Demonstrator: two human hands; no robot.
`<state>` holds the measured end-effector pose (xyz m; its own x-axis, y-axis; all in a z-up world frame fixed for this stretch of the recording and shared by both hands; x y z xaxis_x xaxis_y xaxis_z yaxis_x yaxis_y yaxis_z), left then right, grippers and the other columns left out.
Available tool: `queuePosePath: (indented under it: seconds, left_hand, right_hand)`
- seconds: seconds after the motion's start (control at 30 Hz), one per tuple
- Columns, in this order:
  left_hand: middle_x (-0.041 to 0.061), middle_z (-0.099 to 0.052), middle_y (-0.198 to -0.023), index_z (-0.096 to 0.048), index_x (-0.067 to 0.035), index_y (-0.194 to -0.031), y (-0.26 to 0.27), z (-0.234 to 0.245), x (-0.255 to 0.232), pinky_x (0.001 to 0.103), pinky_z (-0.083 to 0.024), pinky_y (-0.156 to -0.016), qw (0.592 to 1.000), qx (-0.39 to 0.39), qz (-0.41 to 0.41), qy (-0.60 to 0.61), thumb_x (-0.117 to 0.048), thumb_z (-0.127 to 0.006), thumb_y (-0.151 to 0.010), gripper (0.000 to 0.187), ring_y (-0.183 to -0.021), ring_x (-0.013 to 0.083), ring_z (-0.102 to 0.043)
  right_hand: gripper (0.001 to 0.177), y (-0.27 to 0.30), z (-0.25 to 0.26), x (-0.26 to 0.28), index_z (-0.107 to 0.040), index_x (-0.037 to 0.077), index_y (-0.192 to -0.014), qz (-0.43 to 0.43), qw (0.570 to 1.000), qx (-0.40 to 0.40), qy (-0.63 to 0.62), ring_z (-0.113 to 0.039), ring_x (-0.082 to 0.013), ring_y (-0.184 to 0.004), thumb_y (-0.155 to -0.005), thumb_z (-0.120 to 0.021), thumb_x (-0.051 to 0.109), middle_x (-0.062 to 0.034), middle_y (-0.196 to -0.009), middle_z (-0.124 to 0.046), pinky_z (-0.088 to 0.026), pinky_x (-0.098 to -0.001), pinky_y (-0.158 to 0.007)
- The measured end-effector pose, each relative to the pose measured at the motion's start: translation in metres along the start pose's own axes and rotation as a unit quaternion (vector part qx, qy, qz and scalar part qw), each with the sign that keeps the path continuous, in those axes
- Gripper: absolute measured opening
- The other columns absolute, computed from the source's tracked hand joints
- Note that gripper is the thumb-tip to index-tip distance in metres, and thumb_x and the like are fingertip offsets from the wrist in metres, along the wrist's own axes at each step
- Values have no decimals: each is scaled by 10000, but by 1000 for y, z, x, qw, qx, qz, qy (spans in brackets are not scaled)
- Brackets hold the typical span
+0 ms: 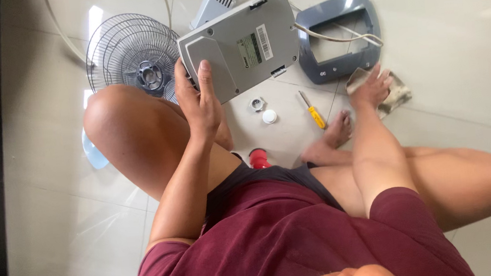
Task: The person sits on the floor and uses a yellow screwdriver to remove screws from the back of a small grey electronic device. After unscrewing, they wipe the device with a cloth and then reinsert a screw by hand.
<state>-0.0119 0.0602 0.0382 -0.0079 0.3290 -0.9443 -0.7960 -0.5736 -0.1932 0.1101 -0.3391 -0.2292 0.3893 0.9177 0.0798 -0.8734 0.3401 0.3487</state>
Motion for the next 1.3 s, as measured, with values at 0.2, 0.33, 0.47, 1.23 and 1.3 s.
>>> queuePosePath:
  seconds: [0.2, 0.33, 0.47, 1.23, 1.3]
  left_hand:
    - [79, -702, -1067, -576, 16, -1319, 0, 4, 5, 278, -539, -857, 999, -11, 22, 31, -257, -563, -1118, 339, -956, 131, -656]
    - [82, -696, -1088, -579, 16, -1321, 0, 2, 4, 283, -540, -874, 999, -19, 17, 29, -240, -565, -1121, 325, -972, 136, -652]
    - [83, -708, -1077, -577, 11, -1315, 0, -1, 1, 285, -542, -875, 998, -20, 43, 46, -243, -574, -1119, 321, -970, 132, -654]
    - [181, -692, -1154, -535, 17, -1368, 18, 0, 4, 402, -540, -942, 999, -36, -1, -1, -224, -536, -1100, 360, -1076, 277, -697]
    - [183, -700, -1131, -543, 12, -1356, 21, 2, 7, 400, -542, -932, 999, -35, 16, 5, -217, -547, -1096, 346, -1051, 279, -702]
  right_hand:
    - [239, -2, -4, -15, -780, 74, -1192, -7, 992, 16, 122, -649, -384, -1312, -1070, -637, 221, -163, -1325, -717, -505, -495, -1084]
    - [258, 0, -7, 12, -778, 91, -1103, 30, 983, 121, 135, -694, -376, -1115, -916, -674, 236, -181, -1201, -728, -548, -485, -903]
    - [356, 24, 30, 60, -774, -3, -1167, 183, 933, 264, 164, -679, -413, -1164, -910, -702, 232, -264, -1242, -709, -538, -458, -980]
    - [380, 230, 154, 232, -417, 35, -1414, 652, 680, -96, -323, -310, -338, -1596, -1036, -416, 0, -170, -1629, -454, -186, -502, -1337]
    - [533, 216, 158, 222, -408, 6, -1555, 658, 700, -89, -264, -305, -318, -1595, -1022, -403, 6, -161, -1644, -426, -185, -517, -1348]
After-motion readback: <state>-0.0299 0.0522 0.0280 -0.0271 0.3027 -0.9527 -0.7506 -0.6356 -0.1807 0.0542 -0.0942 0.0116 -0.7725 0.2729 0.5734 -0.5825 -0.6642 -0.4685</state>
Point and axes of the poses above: each hand's wrist, its own y-axis away from the middle knuckle, its own z-axis out of the back of the hand, x = y × z, the point moved 4 cm from there along -y, towards the middle knuckle
